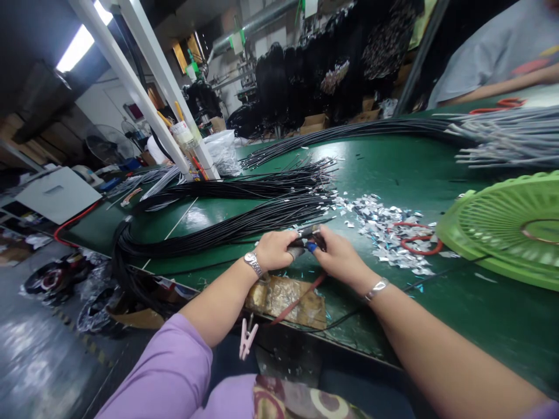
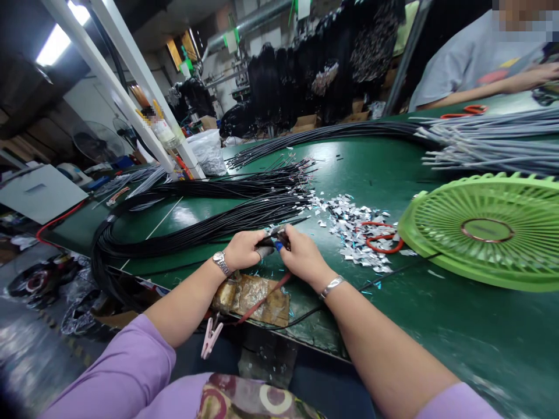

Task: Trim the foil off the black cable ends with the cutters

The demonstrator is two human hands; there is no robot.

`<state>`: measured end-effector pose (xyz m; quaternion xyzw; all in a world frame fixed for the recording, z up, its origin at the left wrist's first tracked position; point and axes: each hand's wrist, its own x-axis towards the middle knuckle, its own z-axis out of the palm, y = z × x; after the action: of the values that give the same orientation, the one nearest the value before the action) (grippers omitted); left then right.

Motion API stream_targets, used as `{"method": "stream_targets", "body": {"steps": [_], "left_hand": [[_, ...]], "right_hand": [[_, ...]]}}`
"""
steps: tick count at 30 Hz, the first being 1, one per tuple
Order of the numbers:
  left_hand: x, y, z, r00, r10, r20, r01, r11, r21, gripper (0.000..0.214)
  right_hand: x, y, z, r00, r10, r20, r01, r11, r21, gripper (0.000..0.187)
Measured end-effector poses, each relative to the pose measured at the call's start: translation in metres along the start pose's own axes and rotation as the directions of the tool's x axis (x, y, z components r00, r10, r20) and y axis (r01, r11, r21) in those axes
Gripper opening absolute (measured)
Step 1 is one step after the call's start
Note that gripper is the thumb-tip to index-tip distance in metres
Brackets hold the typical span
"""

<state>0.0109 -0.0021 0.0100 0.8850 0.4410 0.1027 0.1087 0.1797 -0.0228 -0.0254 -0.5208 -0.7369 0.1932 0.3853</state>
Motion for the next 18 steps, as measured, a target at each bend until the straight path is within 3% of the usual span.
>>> {"method": "stream_targets", "body": {"steps": [3,5,7,10,14,18], "left_hand": [[0.000,-0.002,0.000,0.999,0.043,-0.003,-0.043,0.996,-0.076,0.017],[0.001,-0.005,-0.001,0.995,0.091,0.029,-0.081,0.965,-0.249,0.018],[0.002,-0.008,-0.001,0.990,0.123,0.067,-0.075,0.872,-0.484,0.022],[0.002,-0.011,-0.001,0.987,0.057,0.152,0.079,0.647,-0.758,0.038],[0.001,-0.016,0.000,0.977,-0.017,0.212,0.203,0.368,-0.907,0.054],[0.002,-0.019,0.001,0.975,-0.011,0.220,0.216,0.235,-0.948,0.058]], "right_hand": [[0.003,0.003,0.002,0.997,0.078,-0.022,-0.076,0.995,0.067,0.012],[0.006,0.009,0.002,0.987,0.142,-0.080,-0.135,0.987,0.088,0.012],[0.010,0.016,0.000,0.967,0.208,-0.150,-0.189,0.973,0.130,0.008],[0.014,0.023,-0.005,0.951,0.235,-0.201,-0.177,0.947,0.268,0.007],[0.008,0.012,-0.010,0.973,0.063,-0.223,0.016,0.942,0.337,0.015],[-0.004,-0.009,-0.011,0.954,-0.204,-0.220,0.253,0.941,0.226,0.023]]}}
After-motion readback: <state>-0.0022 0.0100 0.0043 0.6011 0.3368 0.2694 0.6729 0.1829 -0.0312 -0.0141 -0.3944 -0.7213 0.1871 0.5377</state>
